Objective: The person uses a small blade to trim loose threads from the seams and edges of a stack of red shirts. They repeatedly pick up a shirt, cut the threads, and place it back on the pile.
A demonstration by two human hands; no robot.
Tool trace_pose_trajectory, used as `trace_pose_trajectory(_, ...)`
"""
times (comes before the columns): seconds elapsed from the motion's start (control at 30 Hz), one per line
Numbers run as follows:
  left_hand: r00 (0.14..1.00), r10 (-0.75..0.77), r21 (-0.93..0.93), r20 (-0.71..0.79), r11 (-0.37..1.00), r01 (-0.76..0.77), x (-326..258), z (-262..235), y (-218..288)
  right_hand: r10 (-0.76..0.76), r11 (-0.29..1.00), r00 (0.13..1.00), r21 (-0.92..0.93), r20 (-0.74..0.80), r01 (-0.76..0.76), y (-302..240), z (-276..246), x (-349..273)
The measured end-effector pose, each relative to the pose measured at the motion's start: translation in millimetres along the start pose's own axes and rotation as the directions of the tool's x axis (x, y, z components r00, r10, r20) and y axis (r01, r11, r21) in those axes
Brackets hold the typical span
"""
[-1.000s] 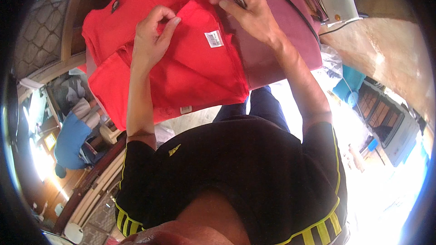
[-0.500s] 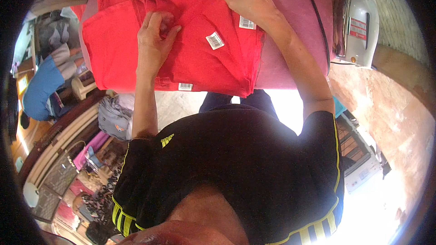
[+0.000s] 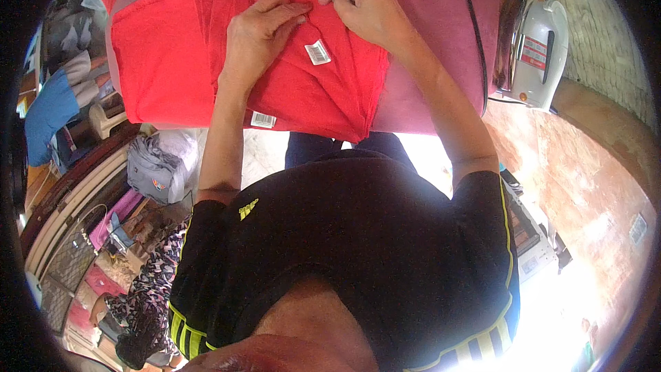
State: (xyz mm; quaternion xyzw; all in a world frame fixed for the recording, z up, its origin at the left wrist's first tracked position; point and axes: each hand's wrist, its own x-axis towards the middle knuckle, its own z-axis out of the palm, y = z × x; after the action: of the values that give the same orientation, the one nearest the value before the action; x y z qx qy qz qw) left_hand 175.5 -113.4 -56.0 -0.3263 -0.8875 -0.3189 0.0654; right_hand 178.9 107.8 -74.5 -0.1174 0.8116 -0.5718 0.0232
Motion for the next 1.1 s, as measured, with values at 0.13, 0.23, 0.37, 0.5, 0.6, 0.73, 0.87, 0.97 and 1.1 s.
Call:
trace_pose_trajectory(0.13, 0.998, -0.011, -0.249, -0.062, 0.968, -0.005, -13, -1, -9, 0.031, 0.996, 0.999, 0.087, 0.009, -0.032, 8, -1, -3)
trace_pose_trajectory(0.23, 1.0, 0.018, -0.378, 0.018, 0.926, -0.01, -30, -18, -11, 0.045, 0.992, 0.999, 0.12, -0.024, -0.042, 10, 0, -5)
trace_pose_trajectory(0.37, 0.998, -0.029, -0.471, 0.063, 0.88, 0.055, -44, -33, -4, 0.085, 0.993, 0.996, 0.079, 0.004, -0.085, 9, -2, -5)
trace_pose_trajectory(0.5, 0.994, -0.11, -0.468, 0.002, 0.878, 0.098, -35, -39, 6, 0.06, 0.998, 0.998, 0.026, -0.009, -0.059, 0, -1, -7)
trace_pose_trajectory(0.6, 0.968, -0.234, -0.279, -0.09, 0.939, 0.201, -20, -21, 21, 0.022, 0.999, 1.0, -0.037, -0.021, -0.023, -22, 7, -10)
trace_pose_trajectory(0.73, 0.969, -0.134, 0.041, -0.208, 0.989, 0.145, -17, 6, 12, 0.039, 0.989, 0.999, -0.143, 0.003, -0.039, -38, 13, -12)
trace_pose_trajectory(0.87, 0.967, -0.155, 0.038, -0.201, 0.985, 0.166, -15, 9, 5, 0.074, 0.997, 0.997, 0.032, -0.022, -0.073, -4, 9, -7)
trace_pose_trajectory(0.97, 0.955, -0.256, -0.177, -0.15, 0.957, 0.229, -16, -1, -2, 0.066, 0.985, 0.998, 0.159, 0.021, -0.068, 5, 0, -4)
trace_pose_trajectory(1.1, 0.937, -0.318, -0.238, -0.144, 0.93, 0.279, -13, -7, 11, 0.088, 0.989, 0.996, 0.12, 0.024, -0.091, 3, 1, -3)
